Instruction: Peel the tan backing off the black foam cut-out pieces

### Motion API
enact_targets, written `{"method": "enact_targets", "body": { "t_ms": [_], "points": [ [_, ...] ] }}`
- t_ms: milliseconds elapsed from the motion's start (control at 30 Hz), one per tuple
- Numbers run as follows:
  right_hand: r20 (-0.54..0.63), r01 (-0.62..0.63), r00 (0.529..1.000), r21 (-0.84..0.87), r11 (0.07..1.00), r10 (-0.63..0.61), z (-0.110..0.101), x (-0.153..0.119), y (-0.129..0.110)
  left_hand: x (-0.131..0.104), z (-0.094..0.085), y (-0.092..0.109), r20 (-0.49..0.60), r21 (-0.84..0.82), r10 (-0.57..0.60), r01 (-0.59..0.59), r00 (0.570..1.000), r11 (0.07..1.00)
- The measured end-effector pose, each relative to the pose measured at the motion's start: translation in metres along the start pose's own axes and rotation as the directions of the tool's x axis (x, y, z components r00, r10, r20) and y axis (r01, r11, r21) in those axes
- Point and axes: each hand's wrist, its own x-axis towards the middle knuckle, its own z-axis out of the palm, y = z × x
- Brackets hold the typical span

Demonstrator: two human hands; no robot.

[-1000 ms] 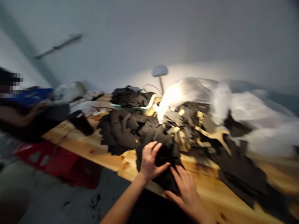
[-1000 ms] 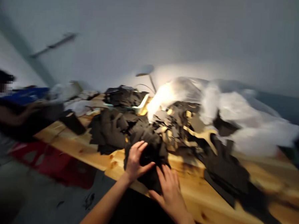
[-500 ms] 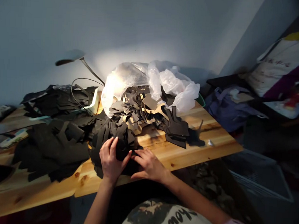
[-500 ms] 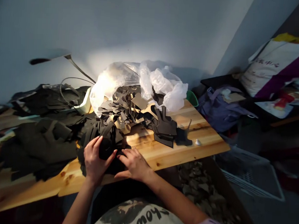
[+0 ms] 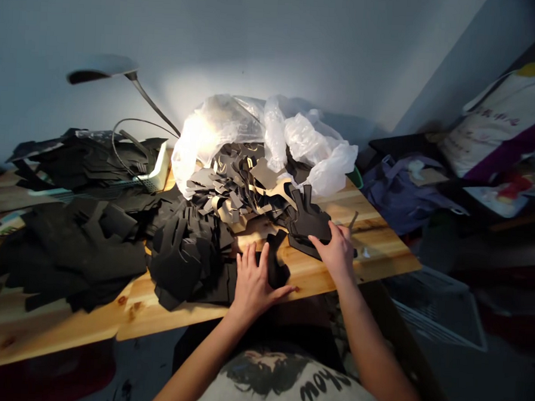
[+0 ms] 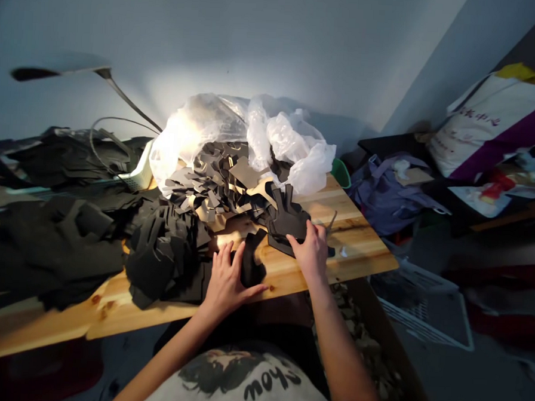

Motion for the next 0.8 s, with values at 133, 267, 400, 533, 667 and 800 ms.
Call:
{"method": "enact_targets", "body": {
  "t_ms": [133,267,400,533,667,800],
  "points": [
    [-0.056,0.026,0.998,0.092,0.995,-0.021,0.003,-0.001,0.001,-0.005,-0.023,-0.014,0.202,-0.07,0.183,-0.173,0.962,0.982],
    [-0.088,0.07,0.995,0.192,0.979,-0.054,0.002,-0.001,0.007,-0.011,-0.036,-0.014,0.319,-0.005,0.146,-0.152,0.936,0.988],
    [-0.071,0.008,0.997,0.227,0.974,0.008,0.0,0.002,0.014,-0.01,-0.04,-0.02,0.412,-0.027,0.162,-0.166,0.897,0.986],
    [-0.056,0.035,0.998,0.259,0.965,-0.021,-0.002,0.005,0.015,0.006,-0.04,-0.033,0.396,-0.079,0.267,-0.257,0.879,0.963],
    [-0.07,0.1,0.994,0.265,0.959,-0.084,-0.004,0.004,0.009,0.012,-0.029,-0.027,0.346,-0.093,0.355,-0.345,0.868,0.934],
    [-0.06,0.124,0.992,0.267,0.956,-0.112,-0.006,0.0,0.004,-0.003,-0.009,-0.005,0.179,0.018,0.221,-0.227,0.959,0.974]
  ]
}}
